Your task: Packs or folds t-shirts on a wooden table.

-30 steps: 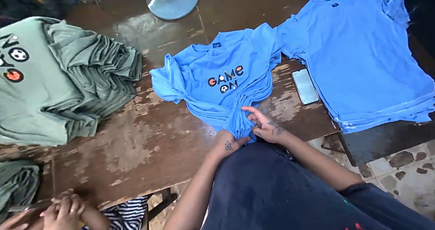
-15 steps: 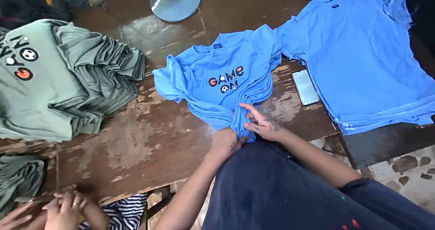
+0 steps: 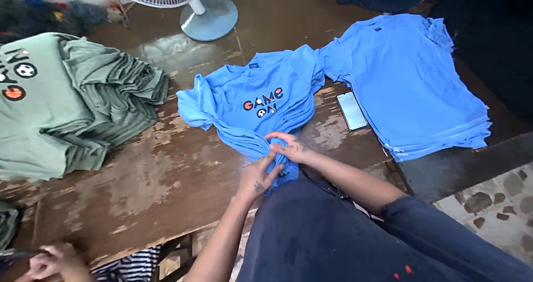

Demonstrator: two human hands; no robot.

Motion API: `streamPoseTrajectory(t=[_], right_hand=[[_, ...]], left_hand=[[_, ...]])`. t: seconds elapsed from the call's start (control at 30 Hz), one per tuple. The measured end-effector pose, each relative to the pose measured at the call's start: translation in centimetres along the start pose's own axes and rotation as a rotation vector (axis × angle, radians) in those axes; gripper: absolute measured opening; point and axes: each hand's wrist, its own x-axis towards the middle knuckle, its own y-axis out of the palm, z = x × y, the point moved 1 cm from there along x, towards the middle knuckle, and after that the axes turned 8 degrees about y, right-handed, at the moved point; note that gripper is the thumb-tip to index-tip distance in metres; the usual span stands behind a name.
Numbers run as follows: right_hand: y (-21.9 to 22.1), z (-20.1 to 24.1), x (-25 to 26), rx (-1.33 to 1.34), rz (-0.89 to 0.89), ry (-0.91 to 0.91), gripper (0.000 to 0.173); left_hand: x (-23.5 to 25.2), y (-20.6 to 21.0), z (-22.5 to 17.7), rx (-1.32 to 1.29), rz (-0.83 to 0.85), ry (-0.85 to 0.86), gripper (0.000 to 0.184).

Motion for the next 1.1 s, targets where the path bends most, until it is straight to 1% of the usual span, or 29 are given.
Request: streamPoseTrajectory(t=[0.03,0.07,0.1,0.13,0.17,0.2,0.23,0.27,0.3,0.33,0.37,0.43,0.47,0.5,0.53,0.6,0.67,0.7,0.73,0.8,0.83,0.87,0.93,0.97,1.0,1.03,1.1], right_hand=[[-0.2,-0.7,-0.2,0.001,-0.030,-0.029,0.033],[-0.8,-1.4,-1.0,0.003,-0.076,-0.064,0.033],[-2.0,-2.1,-2.5,0.020,-0.140,-0.062,0.034],[-3.4,-3.0,-4.5,0.061,-0.233,-0.025,0.035],[-4.6,-4.4,-6.7,0.109,-0.355,0.033,0.037],[-5.6,-6.1,-8.9,0.152,-0.455,0.137,0.041],[-6.4,-7.8,-11.2,0.176,-0.510,0.275,0.050],[-6.8,-9.6,-13.3,0.175,-0.518,0.409,0.056],[-6.8,-11.2,-15.3,0.171,-0.476,0.518,0.058],[-6.8,-12.4,-17.0,0.161,-0.423,0.584,0.057],[-6.8,-13.1,-18.2,0.136,-0.364,0.598,0.058],[-7.8,-13.4,-19.1,0.043,-0.240,0.544,0.062],[-8.7,-13.2,-19.2,-0.007,-0.196,0.518,0.061],[-10.0,-12.8,-19.4,-0.063,-0.164,0.496,0.059],[-11.6,-12.7,-19.8,-0.122,-0.134,0.482,0.056],[-15.3,-12.7,-21.1,-0.232,-0.089,0.476,0.052],[-19.7,-12.3,-23.7,-0.266,-0.094,0.489,0.047],[-22.1,-12.4,-25.4,-0.264,-0.147,0.481,0.044],[-24.6,-12.9,-27.2,-0.262,-0.213,0.467,0.042],[-29.1,-14.7,-30.7,-0.276,-0.330,0.483,0.040],[-31.2,-15.9,-32.3,-0.296,-0.390,0.509,0.040],[-33.0,-17.1,-34.1,-0.318,-0.450,0.545,0.040],[-35.6,-18.2,-37.6,-0.322,-0.581,0.619,0.040],[-36.4,-18.0,-39.2,-0.283,-0.656,0.640,0.040],[-37.0,-17.9,-40.5,-0.224,-0.733,0.637,0.039],[-37.4,-17.9,-41.6,-0.163,-0.796,0.623,0.039],[-37.7,-18.4,-43.2,-0.052,-0.869,0.593,0.038]], left_hand=[[-0.9,-0.4,0.3,0.008,0.004,-0.004,0.043],[-2.3,-1.1,0.7,0.017,-0.013,-0.010,0.038],[-4.1,-1.9,1.2,0.021,-0.031,-0.045,0.033],[-6.3,-2.7,1.6,0.017,-0.028,-0.125,0.032],[-8.7,-3.4,2.0,-0.003,0.013,-0.258,0.032],[-10.8,-3.9,2.4,-0.032,0.094,-0.432,0.031],[-12.5,-4.0,2.8,-0.057,0.199,-0.617,0.032],[-13.6,-3.6,2.9,-0.056,0.304,-0.785,0.034],[-14.0,-2.8,2.6,-0.002,0.354,-0.892,0.036],[-13.5,-1.9,1.9,0.092,0.319,-0.908,0.036],[-12.4,-0.8,1.0,0.163,0.204,-0.835,0.036],[-7.7,1.3,-1.6,0.166,-0.043,-0.589,0.036],[-4.1,2.4,-3.4,0.121,-0.100,-0.455,0.036],[-0.3,3.7,-5.3,0.060,-0.112,-0.318,0.035],[3.5,5.5,-7.4,-0.003,-0.093,-0.181,0.034],[10.2,9.9,-11.2,-0.096,0.027,0.053,0.031],[16.2,14.5,-15.9,-0.181,0.276,0.174,0.031],[19.1,17.0,-18.4,-0.246,0.397,0.210,0.032],[21.6,19.7,-20.6,-0.338,0.479,0.246,0.033],[25.3,25.8,-23.6,-0.468,0.553,0.314,0.035],[26.8,28.8,-24.4,-0.446,0.572,0.340,0.034],[27.9,31.7,-24.7,-0.358,0.612,0.343,0.033],[29.3,36.2,-24.7,-0.074,0.780,0.246,0.037],[29.8,37.2,-24.8,0.013,0.844,0.175,0.038],[30.0,37.3,-24.9,0.037,0.863,0.111,0.036],[30.2,36.9,-25.1,-0.014,0.858,0.056,0.033],[30.2,35.0,-25.4,-0.209,0.835,-0.001,0.027]])
